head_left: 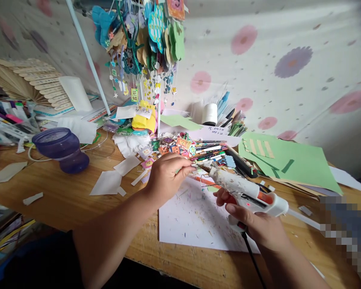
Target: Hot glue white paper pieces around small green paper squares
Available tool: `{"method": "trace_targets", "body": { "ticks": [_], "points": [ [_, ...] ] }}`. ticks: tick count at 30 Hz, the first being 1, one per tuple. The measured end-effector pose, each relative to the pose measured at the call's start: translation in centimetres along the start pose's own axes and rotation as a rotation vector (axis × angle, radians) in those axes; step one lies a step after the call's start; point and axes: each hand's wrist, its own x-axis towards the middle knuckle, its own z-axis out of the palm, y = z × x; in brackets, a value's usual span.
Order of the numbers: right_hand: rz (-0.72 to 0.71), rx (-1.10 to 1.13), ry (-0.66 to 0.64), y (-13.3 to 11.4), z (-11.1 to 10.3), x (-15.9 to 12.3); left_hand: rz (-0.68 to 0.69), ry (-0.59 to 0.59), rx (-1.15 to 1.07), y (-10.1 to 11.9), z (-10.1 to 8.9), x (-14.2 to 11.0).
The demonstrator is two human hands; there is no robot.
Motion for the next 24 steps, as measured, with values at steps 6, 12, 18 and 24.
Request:
{"method": "trace_targets", "body": {
  "ticks": [6,12,18,24],
  "points": [
    [-0.018,-0.065,-0.017,-0.22,-0.25,0.03,0.007,-0.011,0.05,-0.14,-0.2,-0.01],
    [0.012,-0.104,0.045,0.4,-0.42,-0.17,0.019,-0.019,0.072,-0.18,-0.2,-0.13],
    [0.016,-0.197,0.115,0.08,-0.28,0.07,0.004,-0.014,0.058,-0.16,-0.15,-0.06],
    [0.015,-0.256,0.143,-0.51,-0.22,0.25,-0.033,-0.005,0.018,0.05,-0.08,0.06]
  ]
}}
